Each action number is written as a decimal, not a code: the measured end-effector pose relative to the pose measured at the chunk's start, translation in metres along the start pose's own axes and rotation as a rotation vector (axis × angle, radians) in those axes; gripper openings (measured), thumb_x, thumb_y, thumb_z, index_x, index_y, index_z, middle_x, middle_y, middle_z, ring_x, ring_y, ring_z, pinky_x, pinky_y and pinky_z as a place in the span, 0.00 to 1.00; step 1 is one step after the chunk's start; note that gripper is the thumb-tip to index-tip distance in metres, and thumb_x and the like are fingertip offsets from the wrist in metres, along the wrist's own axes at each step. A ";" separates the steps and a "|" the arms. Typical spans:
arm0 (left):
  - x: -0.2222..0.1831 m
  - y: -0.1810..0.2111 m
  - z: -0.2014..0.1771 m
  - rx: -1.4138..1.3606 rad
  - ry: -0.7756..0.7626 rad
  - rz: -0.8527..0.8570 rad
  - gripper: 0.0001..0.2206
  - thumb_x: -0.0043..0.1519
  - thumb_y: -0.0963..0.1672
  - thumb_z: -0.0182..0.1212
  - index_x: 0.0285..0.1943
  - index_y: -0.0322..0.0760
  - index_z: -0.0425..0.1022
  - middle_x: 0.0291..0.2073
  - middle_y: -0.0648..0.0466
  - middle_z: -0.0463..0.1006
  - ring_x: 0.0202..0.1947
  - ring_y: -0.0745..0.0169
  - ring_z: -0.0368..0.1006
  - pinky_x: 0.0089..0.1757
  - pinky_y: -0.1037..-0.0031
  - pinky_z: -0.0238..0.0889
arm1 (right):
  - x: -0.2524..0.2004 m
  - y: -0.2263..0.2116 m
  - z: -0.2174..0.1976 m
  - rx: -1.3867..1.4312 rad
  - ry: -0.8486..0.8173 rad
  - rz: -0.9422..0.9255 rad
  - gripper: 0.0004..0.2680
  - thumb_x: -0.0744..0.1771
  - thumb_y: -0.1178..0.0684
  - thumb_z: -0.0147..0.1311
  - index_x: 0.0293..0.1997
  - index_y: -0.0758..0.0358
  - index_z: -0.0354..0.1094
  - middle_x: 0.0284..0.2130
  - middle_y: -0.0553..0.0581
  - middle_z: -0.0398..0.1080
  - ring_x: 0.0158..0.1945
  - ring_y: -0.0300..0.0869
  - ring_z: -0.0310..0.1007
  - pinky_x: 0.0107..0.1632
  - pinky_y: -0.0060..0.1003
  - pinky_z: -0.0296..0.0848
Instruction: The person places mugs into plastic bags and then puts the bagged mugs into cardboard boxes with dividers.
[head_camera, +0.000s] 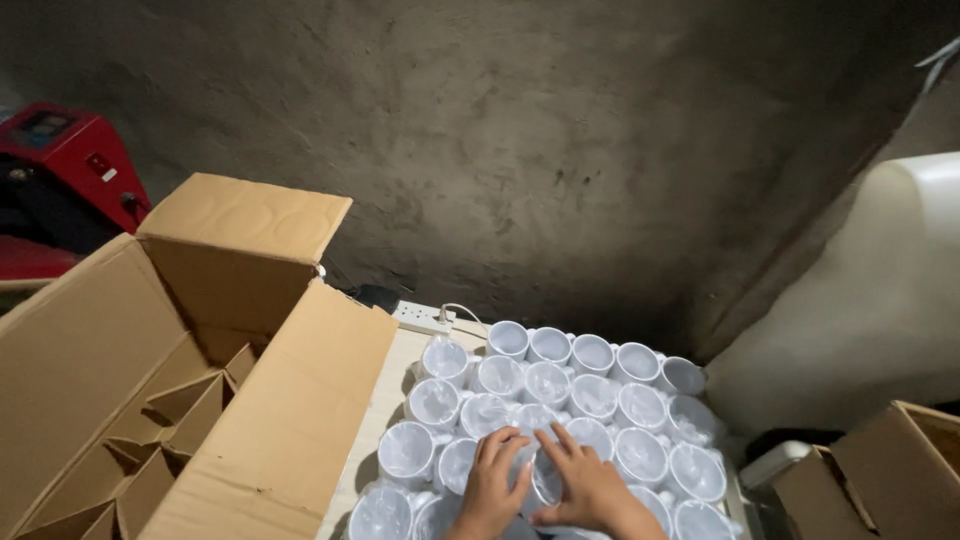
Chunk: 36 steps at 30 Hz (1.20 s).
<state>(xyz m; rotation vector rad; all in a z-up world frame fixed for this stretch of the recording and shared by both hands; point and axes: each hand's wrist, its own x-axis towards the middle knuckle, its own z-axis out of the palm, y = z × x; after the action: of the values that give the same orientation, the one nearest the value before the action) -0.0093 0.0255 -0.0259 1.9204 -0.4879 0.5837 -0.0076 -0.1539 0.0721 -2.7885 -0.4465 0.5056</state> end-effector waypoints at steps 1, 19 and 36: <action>-0.001 -0.009 -0.002 0.002 0.003 -0.004 0.17 0.58 0.40 0.65 0.56 0.32 0.75 0.56 0.43 0.72 0.58 0.41 0.67 0.56 0.58 0.61 | 0.004 -0.001 0.004 -0.001 -0.004 -0.004 0.47 0.54 0.30 0.72 0.76 0.42 0.37 0.77 0.54 0.36 0.73 0.57 0.52 0.65 0.56 0.64; -0.019 -0.141 0.004 0.579 -0.370 -0.189 0.25 0.48 0.47 0.67 0.56 0.34 0.78 0.73 0.34 0.57 0.74 0.31 0.46 0.63 0.38 0.35 | 0.124 -0.006 -0.066 -0.259 0.017 -0.102 0.38 0.54 0.39 0.74 0.69 0.47 0.52 0.63 0.60 0.56 0.58 0.64 0.64 0.56 0.55 0.71; -0.067 -0.321 0.112 0.965 0.364 0.353 0.08 0.66 0.51 0.59 0.46 0.51 0.80 0.58 0.50 0.77 0.59 0.43 0.72 0.56 0.40 0.57 | 0.324 -0.041 -0.065 -0.284 0.241 -0.253 0.35 0.53 0.44 0.74 0.67 0.45 0.57 0.64 0.59 0.56 0.55 0.61 0.65 0.55 0.54 0.70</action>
<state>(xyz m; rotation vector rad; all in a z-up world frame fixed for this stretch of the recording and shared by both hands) 0.1408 0.0544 -0.3371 2.5391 -0.3239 1.5830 0.2957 -0.0178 0.0486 -2.9448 -0.8577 0.0500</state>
